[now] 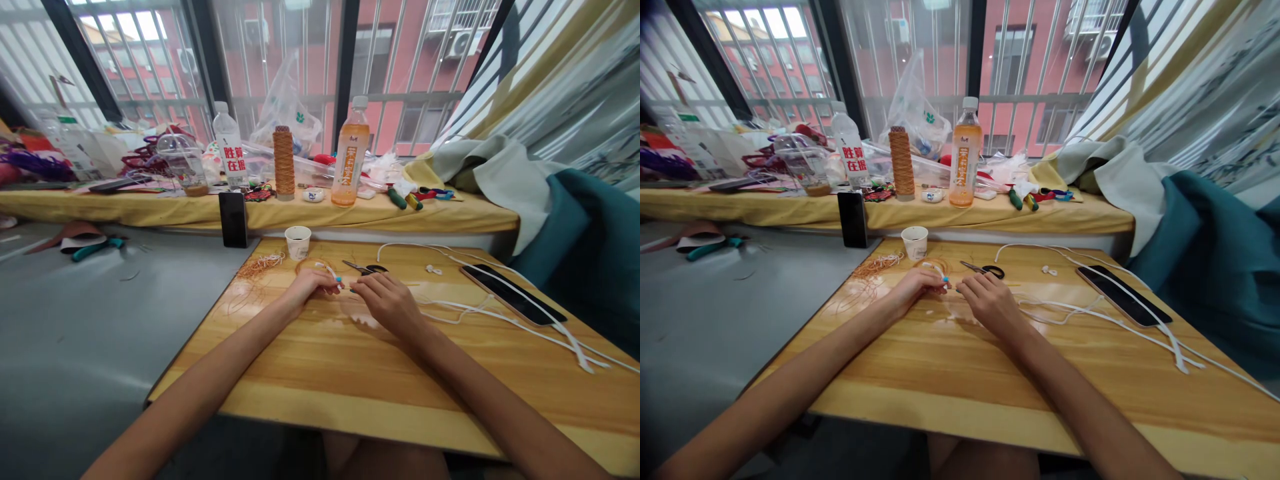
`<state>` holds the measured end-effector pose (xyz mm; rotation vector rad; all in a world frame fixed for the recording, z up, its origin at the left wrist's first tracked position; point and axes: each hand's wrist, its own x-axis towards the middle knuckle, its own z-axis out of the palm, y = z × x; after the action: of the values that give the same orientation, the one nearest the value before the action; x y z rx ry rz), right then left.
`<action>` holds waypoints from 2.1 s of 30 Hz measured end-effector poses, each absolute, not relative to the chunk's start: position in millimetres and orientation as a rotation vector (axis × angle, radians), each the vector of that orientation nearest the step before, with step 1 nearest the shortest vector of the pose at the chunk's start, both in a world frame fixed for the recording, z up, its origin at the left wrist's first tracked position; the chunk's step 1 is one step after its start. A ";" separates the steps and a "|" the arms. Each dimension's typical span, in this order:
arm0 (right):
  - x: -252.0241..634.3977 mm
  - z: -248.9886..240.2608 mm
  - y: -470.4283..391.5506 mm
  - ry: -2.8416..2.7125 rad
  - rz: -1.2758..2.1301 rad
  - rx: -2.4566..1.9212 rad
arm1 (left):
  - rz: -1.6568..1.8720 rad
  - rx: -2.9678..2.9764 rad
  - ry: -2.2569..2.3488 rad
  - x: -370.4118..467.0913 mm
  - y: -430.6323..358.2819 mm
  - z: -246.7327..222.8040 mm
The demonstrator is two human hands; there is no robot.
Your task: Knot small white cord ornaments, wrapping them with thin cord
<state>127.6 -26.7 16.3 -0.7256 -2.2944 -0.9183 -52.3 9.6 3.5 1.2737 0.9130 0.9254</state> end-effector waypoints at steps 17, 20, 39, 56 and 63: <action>127.3 6.2 -24.2 -2.454 -0.636 -0.893 | 0.988 1.389 0.830 -43.8 2.9 6.3; 126.2 5.8 -26.4 -2.480 -0.582 -0.965 | 1.011 1.386 0.822 -42.7 1.4 7.0; 123.4 4.5 -25.3 -2.377 -0.733 -1.033 | 1.070 1.278 0.901 -40.2 -4.7 6.5; 124.7 8.8 -24.4 -2.348 -0.874 -0.903 | 1.052 1.236 0.930 -41.2 -1.8 4.9; 124.0 10.1 -25.4 -2.333 -0.867 -0.947 | 1.093 1.482 1.069 -46.1 3.8 6.4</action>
<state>124.0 -25.4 10.1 -0.9469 -2.3330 -0.8668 -46.1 3.8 6.4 1.4816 1.0688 1.0935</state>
